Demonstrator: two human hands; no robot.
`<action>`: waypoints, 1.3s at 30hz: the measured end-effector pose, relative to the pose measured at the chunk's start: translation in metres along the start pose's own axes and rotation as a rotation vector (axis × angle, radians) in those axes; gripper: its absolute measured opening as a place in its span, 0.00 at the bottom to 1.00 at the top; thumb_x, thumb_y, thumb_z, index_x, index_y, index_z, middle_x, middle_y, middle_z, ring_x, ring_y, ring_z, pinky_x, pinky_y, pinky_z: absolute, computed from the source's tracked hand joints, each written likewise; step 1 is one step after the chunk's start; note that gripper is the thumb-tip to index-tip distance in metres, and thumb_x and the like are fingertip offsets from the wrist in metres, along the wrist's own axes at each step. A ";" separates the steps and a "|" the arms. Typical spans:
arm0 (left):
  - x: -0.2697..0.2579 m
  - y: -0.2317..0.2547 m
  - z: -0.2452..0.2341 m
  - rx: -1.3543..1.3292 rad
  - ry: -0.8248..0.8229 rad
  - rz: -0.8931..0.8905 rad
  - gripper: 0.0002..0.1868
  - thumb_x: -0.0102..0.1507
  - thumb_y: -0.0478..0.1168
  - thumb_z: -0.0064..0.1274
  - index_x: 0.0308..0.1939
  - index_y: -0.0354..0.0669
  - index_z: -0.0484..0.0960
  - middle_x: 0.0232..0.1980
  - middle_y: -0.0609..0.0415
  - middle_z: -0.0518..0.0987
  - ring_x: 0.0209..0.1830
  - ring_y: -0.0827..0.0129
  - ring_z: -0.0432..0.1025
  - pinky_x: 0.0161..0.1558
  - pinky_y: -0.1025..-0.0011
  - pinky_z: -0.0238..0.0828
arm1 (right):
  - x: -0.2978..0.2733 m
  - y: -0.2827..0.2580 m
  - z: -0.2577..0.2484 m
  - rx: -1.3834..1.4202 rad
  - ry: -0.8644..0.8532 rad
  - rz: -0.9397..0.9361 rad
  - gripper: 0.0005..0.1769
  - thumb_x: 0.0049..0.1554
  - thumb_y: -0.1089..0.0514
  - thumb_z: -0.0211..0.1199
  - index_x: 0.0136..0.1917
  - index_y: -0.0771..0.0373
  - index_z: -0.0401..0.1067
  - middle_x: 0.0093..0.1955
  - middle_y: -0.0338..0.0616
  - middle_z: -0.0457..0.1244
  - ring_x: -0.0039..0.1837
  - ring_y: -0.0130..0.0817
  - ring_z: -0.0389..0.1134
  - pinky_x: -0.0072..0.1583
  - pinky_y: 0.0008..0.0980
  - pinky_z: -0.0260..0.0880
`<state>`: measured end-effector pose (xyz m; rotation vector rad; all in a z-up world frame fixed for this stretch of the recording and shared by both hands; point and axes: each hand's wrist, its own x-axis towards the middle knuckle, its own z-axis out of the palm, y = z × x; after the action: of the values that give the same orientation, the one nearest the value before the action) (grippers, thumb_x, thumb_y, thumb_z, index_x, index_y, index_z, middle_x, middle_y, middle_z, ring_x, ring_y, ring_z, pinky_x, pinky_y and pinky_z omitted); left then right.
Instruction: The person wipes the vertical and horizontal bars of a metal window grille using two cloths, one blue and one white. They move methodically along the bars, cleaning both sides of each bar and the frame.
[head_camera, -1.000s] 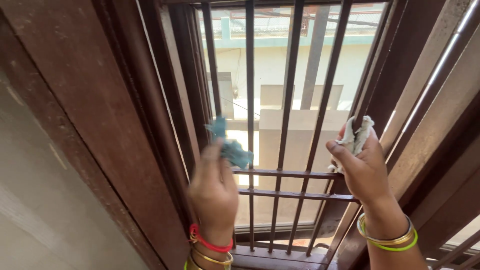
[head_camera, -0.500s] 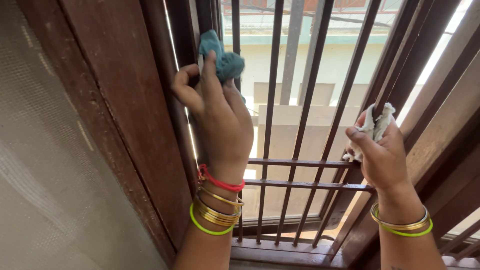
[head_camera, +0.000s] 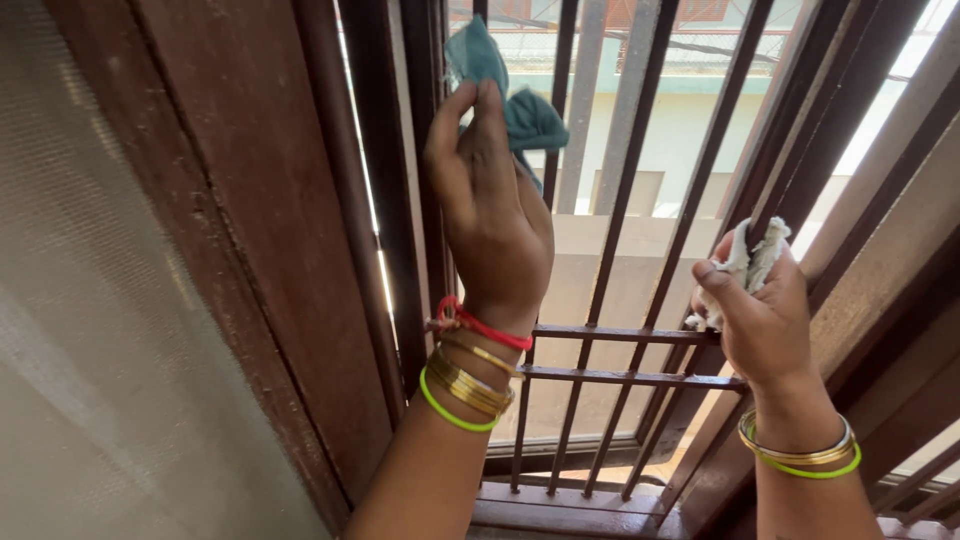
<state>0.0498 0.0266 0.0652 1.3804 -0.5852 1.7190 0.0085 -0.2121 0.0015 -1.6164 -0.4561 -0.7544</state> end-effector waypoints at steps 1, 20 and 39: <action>0.003 0.000 0.004 -0.019 0.013 -0.001 0.27 0.75 0.24 0.44 0.76 0.48 0.61 0.75 0.51 0.62 0.69 0.70 0.71 0.66 0.78 0.76 | 0.000 0.000 -0.001 -0.010 -0.003 -0.005 0.10 0.62 0.58 0.63 0.49 0.59 0.63 0.36 0.39 0.61 0.36 0.27 0.67 0.38 0.25 0.71; 0.099 -0.031 0.034 -0.761 0.045 -0.546 0.08 0.70 0.34 0.46 0.36 0.38 0.75 0.32 0.59 0.75 0.32 0.74 0.69 0.37 0.72 0.71 | 0.001 0.002 -0.006 0.001 -0.007 0.001 0.12 0.60 0.55 0.65 0.50 0.59 0.63 0.36 0.37 0.61 0.35 0.24 0.65 0.38 0.24 0.70; -0.012 -0.022 -0.027 -0.120 -0.424 -0.879 0.15 0.59 0.43 0.59 0.23 0.52 0.68 0.19 0.66 0.67 0.14 0.77 0.63 0.19 0.75 0.61 | 0.000 0.003 0.002 0.004 0.004 -0.013 0.11 0.61 0.57 0.64 0.50 0.58 0.63 0.37 0.38 0.62 0.37 0.24 0.66 0.40 0.25 0.71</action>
<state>0.0531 0.0559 0.0426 1.5932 -0.2233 0.6893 0.0109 -0.2107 -0.0005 -1.6091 -0.4653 -0.7658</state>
